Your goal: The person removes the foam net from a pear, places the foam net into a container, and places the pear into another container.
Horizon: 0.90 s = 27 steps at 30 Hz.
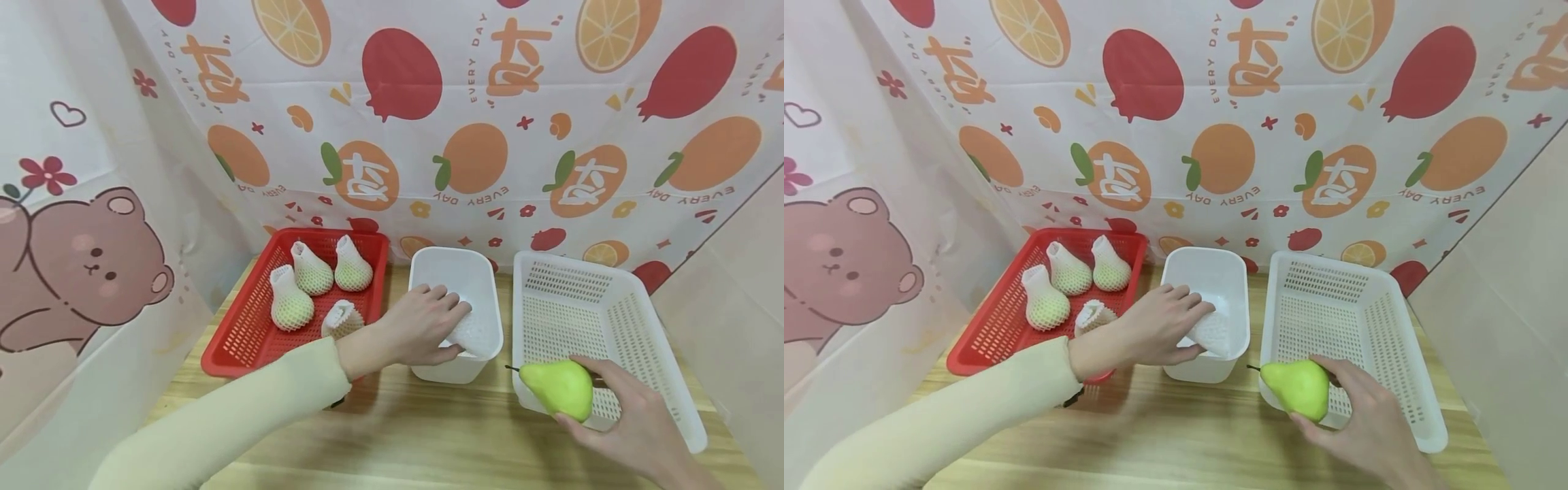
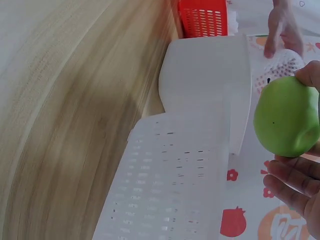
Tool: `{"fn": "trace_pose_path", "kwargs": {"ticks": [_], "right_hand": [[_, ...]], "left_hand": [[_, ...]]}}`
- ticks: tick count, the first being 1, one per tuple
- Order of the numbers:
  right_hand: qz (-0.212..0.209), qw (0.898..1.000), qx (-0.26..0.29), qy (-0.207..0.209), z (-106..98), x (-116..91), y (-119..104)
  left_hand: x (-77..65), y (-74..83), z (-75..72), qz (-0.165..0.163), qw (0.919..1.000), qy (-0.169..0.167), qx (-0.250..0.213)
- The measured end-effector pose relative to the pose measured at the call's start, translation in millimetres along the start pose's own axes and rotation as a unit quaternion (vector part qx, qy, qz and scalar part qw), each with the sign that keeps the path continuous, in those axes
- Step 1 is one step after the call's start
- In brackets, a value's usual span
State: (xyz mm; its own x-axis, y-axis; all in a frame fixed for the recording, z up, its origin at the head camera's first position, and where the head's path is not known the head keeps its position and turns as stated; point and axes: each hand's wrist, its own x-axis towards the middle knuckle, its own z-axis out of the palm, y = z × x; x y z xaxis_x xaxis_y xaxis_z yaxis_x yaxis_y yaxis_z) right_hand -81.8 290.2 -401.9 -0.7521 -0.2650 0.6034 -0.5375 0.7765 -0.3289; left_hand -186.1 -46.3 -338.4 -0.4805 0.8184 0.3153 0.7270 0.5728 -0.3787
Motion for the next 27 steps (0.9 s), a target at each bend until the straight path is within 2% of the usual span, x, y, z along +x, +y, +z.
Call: {"fn": "trace_pose_path", "kwargs": {"ticks": [12,19,27], "right_hand": [[-0.016,0.999,-0.033,-0.008,-2.2,5.0,11.4],[-0.025,0.998,-0.06,-0.003,-4.8,10.7,19.4],[-0.035,0.996,-0.078,-0.004,-5.5,13.3,21.7]], "left_hand": [[20.5,-0.3,27.1,-0.025,0.9954,-0.09,-0.021],[23.9,1.8,38.2,-0.032,0.9921,-0.118,-0.027],[23.1,0.7,43.7,-0.041,0.9881,-0.14,-0.049]]}}
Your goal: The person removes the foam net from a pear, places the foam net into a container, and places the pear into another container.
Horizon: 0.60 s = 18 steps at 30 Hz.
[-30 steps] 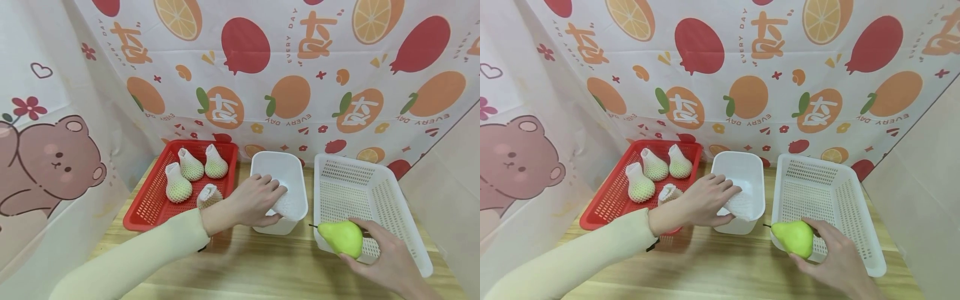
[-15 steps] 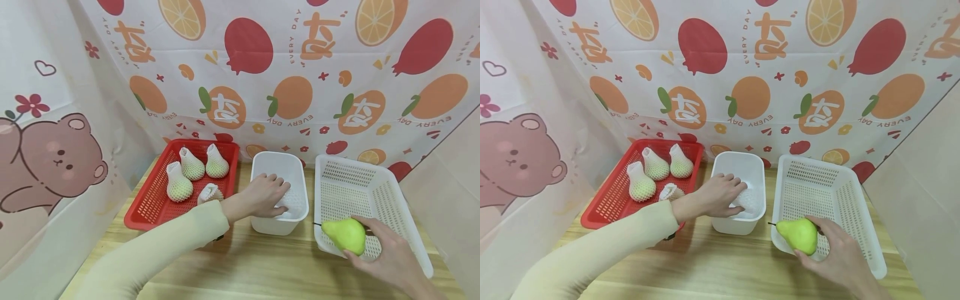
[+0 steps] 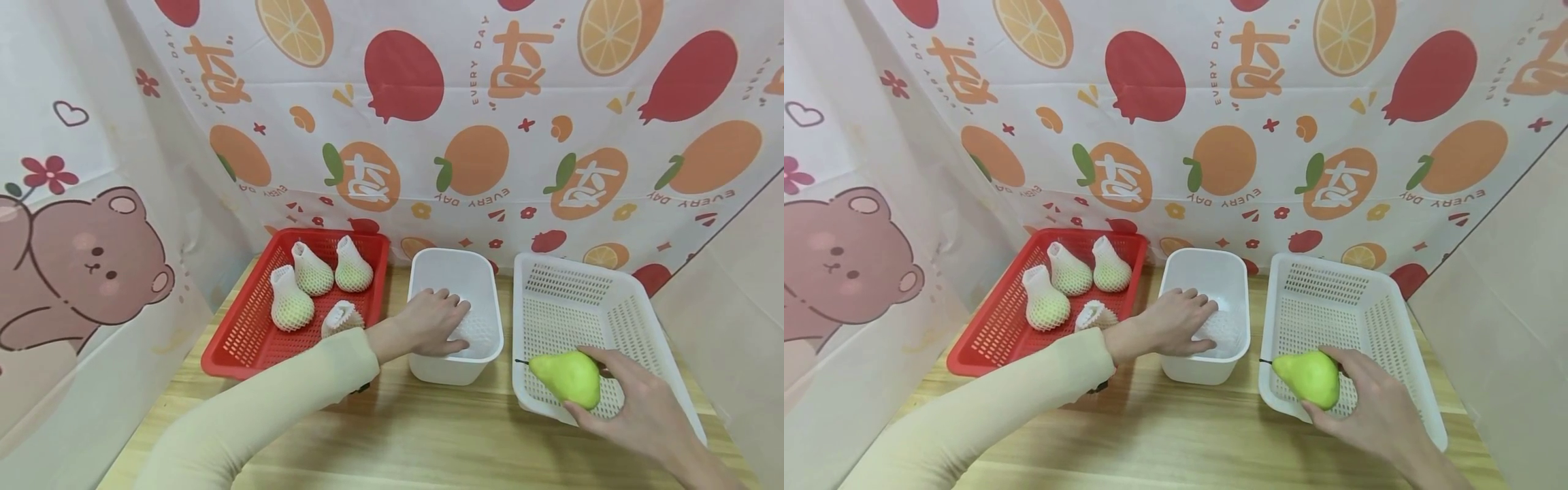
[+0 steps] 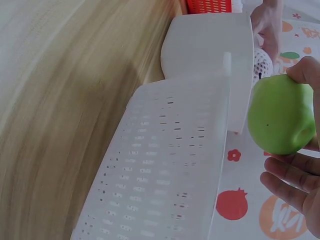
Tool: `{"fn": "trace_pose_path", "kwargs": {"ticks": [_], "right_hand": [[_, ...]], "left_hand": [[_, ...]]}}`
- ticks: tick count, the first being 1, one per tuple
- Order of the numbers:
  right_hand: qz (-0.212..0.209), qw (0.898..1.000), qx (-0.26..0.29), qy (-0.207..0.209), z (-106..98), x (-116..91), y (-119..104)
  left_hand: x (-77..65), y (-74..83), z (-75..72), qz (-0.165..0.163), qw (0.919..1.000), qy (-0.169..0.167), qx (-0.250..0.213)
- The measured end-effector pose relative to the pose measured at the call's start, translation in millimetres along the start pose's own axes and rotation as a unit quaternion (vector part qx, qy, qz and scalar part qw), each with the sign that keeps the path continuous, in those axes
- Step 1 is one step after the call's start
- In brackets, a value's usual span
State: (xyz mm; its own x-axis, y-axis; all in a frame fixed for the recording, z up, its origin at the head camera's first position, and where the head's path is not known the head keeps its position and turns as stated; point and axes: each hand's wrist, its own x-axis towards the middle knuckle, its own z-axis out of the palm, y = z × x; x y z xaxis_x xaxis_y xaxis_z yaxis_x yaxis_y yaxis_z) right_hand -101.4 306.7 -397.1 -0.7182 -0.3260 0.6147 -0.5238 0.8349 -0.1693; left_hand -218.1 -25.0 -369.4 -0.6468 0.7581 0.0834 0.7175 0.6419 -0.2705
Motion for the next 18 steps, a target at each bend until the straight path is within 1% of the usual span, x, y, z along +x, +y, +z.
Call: {"fn": "trace_pose_path", "kwargs": {"ticks": [5,8,13,18], "right_hand": [[-0.004,1.0,-0.01,-0.004,-2.3,1.5,0.7],[-0.009,1.0,-0.014,-0.007,-4.1,3.6,2.7],[-0.036,0.999,-0.031,-0.013,-7.8,9.6,8.4],[-0.059,0.996,-0.055,-0.025,-10.2,18.6,13.1]], "left_hand": [[-0.1,-3.4,-0.9,-0.007,0.9999,-0.01,-0.012],[-2.7,-6.1,-2.3,-0.012,0.9998,-0.008,-0.016],[-10.6,-10.8,-4.9,-0.022,0.9995,0.001,-0.022],[-22.5,-12.9,-7.4,-0.027,0.9988,0.016,-0.037]]}}
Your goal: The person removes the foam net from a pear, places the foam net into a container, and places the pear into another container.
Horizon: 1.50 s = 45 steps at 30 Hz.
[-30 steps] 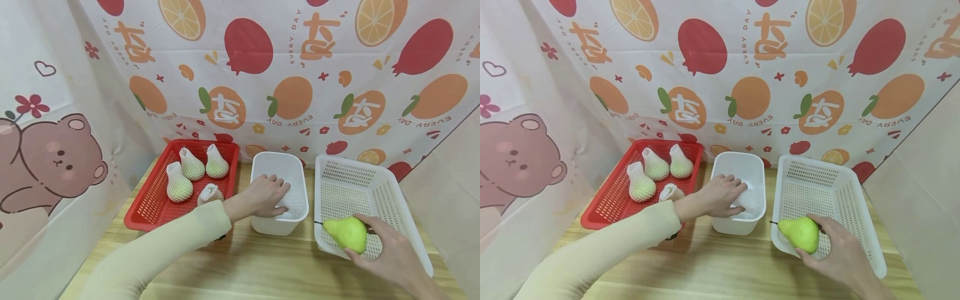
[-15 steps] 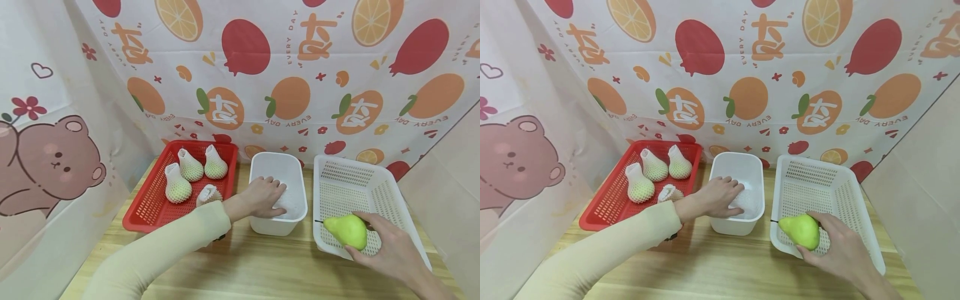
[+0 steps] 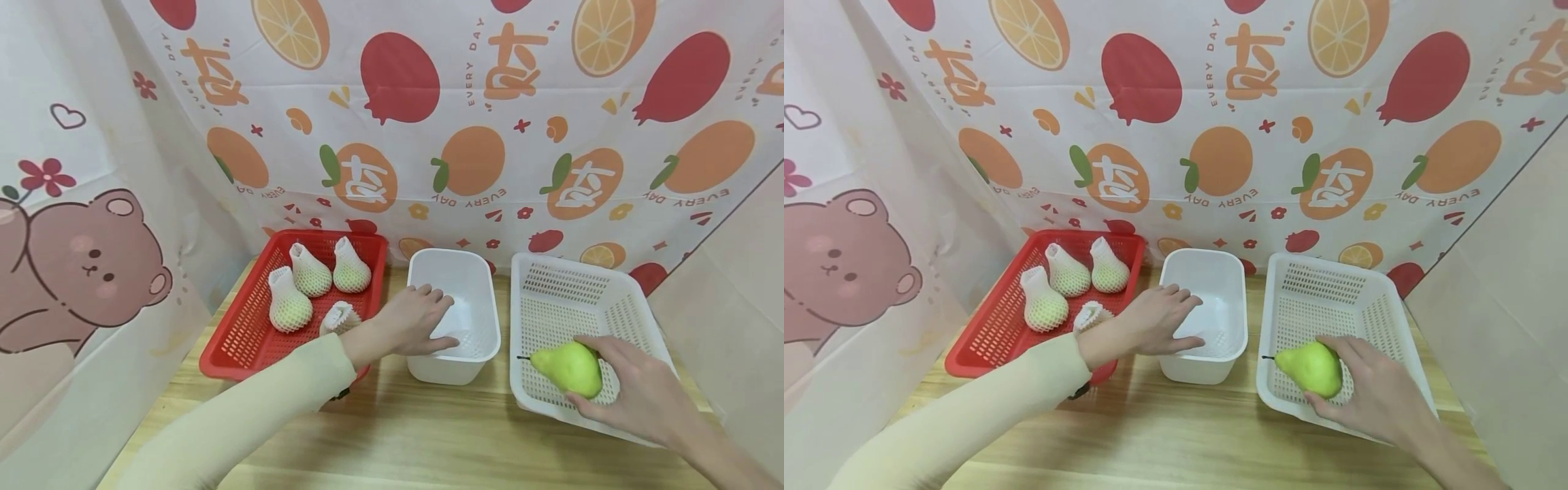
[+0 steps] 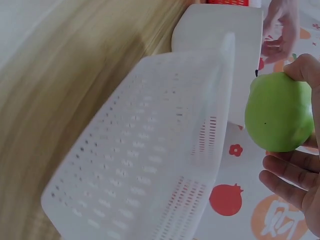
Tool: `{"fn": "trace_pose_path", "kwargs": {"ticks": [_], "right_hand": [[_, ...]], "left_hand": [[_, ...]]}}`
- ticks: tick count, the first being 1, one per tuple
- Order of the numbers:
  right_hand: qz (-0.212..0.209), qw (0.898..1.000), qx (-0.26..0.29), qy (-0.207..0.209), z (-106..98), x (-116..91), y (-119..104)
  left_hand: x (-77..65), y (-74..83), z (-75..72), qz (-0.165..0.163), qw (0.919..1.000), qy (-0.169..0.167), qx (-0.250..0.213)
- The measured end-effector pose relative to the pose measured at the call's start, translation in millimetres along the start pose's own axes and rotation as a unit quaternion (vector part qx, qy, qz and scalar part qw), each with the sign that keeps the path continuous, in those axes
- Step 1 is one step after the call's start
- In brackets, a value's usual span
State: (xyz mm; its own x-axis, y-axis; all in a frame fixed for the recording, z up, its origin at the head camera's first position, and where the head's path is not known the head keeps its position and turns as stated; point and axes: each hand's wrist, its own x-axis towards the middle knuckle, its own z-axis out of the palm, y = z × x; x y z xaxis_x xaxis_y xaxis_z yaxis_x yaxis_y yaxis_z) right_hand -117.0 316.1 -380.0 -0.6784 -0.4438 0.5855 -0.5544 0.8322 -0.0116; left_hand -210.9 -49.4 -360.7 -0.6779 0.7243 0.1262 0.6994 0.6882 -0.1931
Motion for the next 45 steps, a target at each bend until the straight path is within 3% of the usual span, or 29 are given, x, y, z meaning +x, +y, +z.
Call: {"fn": "trace_pose_path", "kwargs": {"ticks": [13,20,27,34,39,45], "right_hand": [[-0.036,0.998,-0.009,-0.04,-5.0,27.1,13.2],[-0.044,0.997,-0.022,-0.065,-3.2,40.5,24.9],[-0.048,0.993,-0.039,-0.101,4.6,50.9,37.2],[-0.052,0.982,-0.067,-0.167,16.8,58.9,46.9],[-0.078,0.976,-0.086,-0.183,29.6,60.8,54.0],[-0.091,0.969,-0.101,-0.205,43.0,63.9,58.9]], "left_hand": [[-32.9,5.6,-1.5,0.0,0.9964,0.084,-0.01],[-53.7,12.0,0.0,-0.015,0.995,0.093,-0.033],[-72.5,17.6,4.7,-0.015,0.9962,0.084,-0.018],[-90.2,21.5,10.4,-0.012,0.9957,0.091,-0.011],[-99.8,25.1,17.6,-0.008,0.9935,0.113,-0.007],[-106.8,28.3,23.1,-0.01,0.9931,0.116,-0.012]]}}
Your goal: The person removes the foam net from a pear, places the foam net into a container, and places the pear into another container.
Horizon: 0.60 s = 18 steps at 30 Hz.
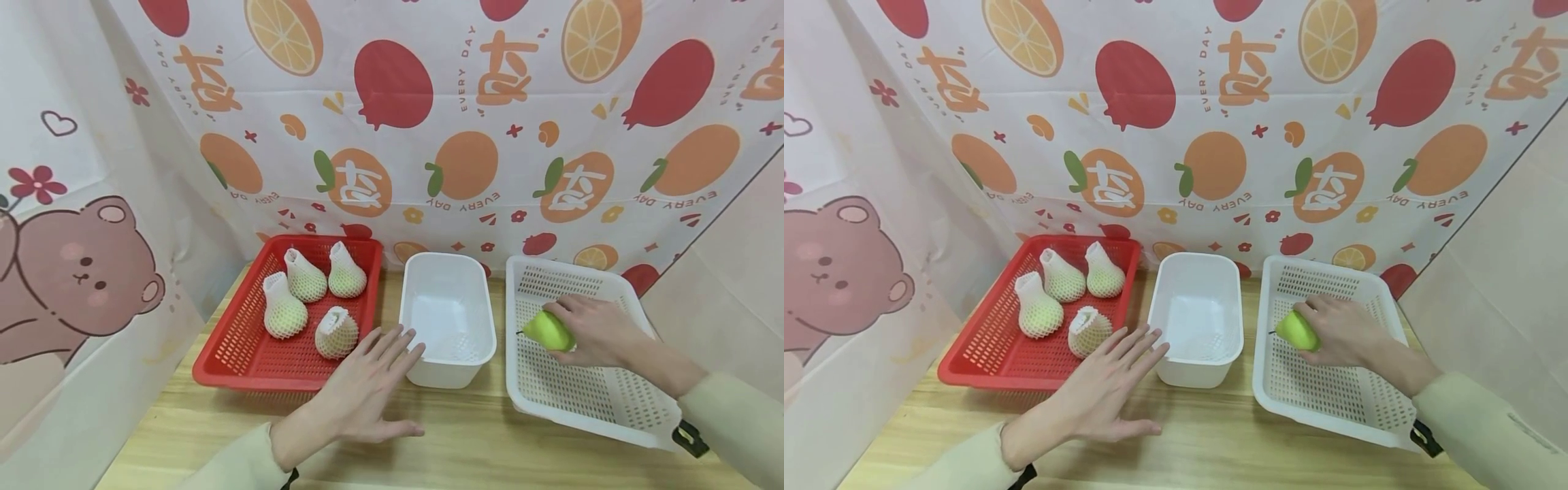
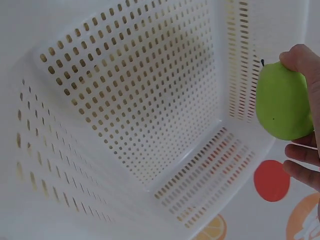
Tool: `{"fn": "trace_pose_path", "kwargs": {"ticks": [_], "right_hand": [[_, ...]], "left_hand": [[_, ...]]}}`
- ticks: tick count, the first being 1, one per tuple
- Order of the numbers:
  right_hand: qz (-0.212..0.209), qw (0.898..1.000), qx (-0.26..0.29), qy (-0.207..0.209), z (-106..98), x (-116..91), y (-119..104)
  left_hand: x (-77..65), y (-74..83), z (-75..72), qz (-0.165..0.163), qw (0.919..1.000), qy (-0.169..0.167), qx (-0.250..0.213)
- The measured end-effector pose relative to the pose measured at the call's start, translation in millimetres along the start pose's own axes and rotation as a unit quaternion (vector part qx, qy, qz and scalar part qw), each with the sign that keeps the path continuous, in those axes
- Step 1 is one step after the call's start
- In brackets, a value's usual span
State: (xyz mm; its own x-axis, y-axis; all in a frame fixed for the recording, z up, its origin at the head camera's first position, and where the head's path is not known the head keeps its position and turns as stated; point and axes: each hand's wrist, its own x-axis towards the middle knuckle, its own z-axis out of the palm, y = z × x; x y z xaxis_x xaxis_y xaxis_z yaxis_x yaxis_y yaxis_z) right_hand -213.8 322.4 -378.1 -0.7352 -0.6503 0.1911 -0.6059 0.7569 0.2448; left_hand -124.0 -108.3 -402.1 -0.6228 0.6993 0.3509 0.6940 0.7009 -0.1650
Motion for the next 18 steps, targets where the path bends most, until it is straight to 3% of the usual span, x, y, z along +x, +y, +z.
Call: {"fn": "trace_pose_path", "kwargs": {"ticks": [8,18], "right_hand": [[-0.019,1.0,-0.004,-0.006,15.9,8.5,6.4],[-0.023,0.999,-0.021,-0.026,32.7,4.3,21.1]], "left_hand": [[-3.2,0.8,0.2,-0.006,1.0,-0.007,0.0],[-5.4,0.4,2.1,-0.006,1.0,0.003,-0.005]]}}
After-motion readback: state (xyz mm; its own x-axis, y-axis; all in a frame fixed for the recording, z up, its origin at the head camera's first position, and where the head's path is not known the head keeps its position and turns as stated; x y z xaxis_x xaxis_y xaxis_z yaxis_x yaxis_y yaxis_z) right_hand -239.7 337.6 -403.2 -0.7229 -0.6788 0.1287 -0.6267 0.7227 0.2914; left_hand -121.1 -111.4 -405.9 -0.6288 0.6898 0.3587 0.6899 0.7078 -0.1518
